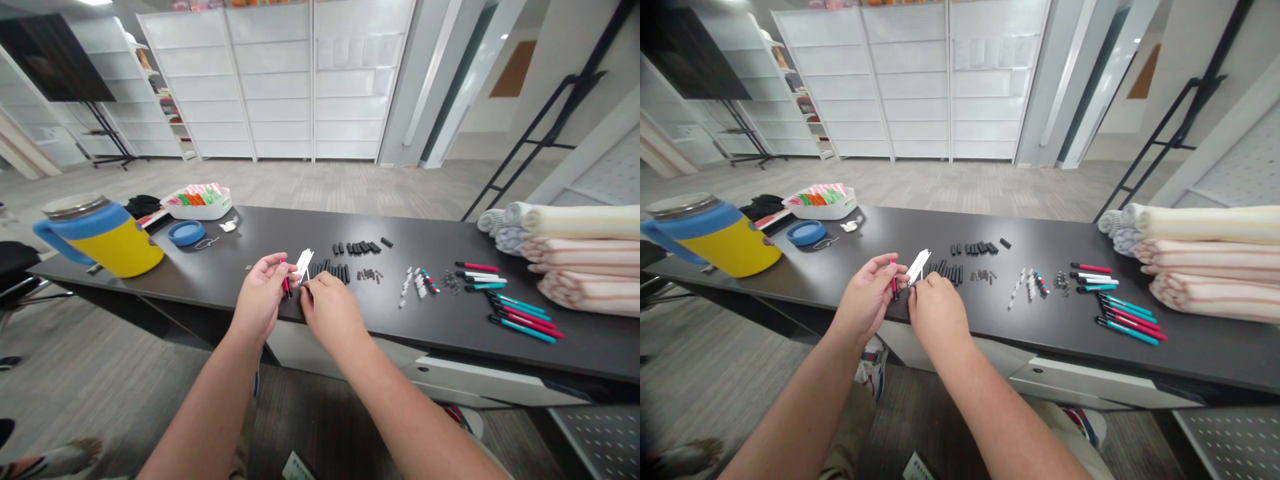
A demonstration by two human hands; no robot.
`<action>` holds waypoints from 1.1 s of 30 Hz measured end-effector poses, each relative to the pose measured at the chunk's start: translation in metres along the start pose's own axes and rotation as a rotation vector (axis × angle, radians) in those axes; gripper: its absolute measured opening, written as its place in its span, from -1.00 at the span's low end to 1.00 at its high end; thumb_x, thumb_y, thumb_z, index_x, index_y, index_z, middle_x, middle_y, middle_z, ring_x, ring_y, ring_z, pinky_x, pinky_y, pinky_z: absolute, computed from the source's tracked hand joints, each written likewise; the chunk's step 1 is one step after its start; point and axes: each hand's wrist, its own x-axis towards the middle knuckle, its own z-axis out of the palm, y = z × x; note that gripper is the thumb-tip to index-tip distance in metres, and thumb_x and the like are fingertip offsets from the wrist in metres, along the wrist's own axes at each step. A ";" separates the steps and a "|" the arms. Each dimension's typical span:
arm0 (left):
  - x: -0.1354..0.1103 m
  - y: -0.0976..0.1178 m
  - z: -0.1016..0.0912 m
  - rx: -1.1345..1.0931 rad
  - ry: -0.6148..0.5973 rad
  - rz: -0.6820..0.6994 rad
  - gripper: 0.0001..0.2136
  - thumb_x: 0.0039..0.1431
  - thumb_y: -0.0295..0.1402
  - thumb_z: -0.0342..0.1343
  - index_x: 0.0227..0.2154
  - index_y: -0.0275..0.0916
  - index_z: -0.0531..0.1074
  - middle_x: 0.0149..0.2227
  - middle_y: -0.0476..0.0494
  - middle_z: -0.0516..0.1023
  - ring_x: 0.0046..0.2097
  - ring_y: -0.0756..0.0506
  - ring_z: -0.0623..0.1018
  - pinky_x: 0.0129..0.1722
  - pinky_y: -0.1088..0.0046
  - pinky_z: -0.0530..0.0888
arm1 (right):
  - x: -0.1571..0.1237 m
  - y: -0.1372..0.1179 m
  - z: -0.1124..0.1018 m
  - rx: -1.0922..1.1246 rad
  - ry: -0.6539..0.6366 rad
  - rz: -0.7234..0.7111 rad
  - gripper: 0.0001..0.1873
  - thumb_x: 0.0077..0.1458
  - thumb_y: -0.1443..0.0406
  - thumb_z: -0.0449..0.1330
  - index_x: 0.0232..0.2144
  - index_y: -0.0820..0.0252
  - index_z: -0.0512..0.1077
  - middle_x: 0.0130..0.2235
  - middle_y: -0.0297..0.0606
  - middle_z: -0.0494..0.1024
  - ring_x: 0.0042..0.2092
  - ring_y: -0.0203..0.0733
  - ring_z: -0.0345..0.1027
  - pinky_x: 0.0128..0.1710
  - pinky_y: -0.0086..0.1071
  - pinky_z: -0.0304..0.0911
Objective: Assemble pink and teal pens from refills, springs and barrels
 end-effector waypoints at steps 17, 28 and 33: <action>0.003 0.000 -0.003 -0.068 0.049 -0.025 -0.65 0.20 -0.35 0.33 -0.02 -0.28 0.37 -0.26 -0.18 0.64 -0.24 -0.08 0.67 -0.13 0.33 0.59 | 0.005 -0.008 0.002 0.046 0.025 0.102 -0.79 0.38 0.32 0.08 -0.16 0.21 0.53 -0.16 -0.11 0.54 -0.11 -0.06 0.44 -0.10 -0.26 0.31; 0.003 0.000 -0.003 -0.065 0.052 -0.033 -0.62 0.19 -0.33 0.35 -0.01 -0.28 0.36 -0.26 -0.20 0.65 -0.23 -0.10 0.68 -0.10 0.27 0.62 | 0.008 -0.003 0.001 0.079 -0.059 0.018 -0.69 0.31 0.48 0.04 -0.06 0.15 0.52 -0.06 -0.11 0.55 -0.05 -0.08 0.45 -0.08 -0.27 0.33; 0.004 0.000 -0.004 -0.077 0.064 -0.038 -0.66 0.23 -0.37 0.32 -0.01 -0.28 0.37 -0.23 -0.23 0.67 -0.19 -0.10 0.69 -0.07 0.28 0.62 | 0.003 0.000 -0.003 0.241 0.018 0.025 -0.67 0.29 0.49 0.05 -0.01 0.15 0.47 -0.04 -0.14 0.57 -0.01 -0.10 0.45 -0.01 -0.28 0.32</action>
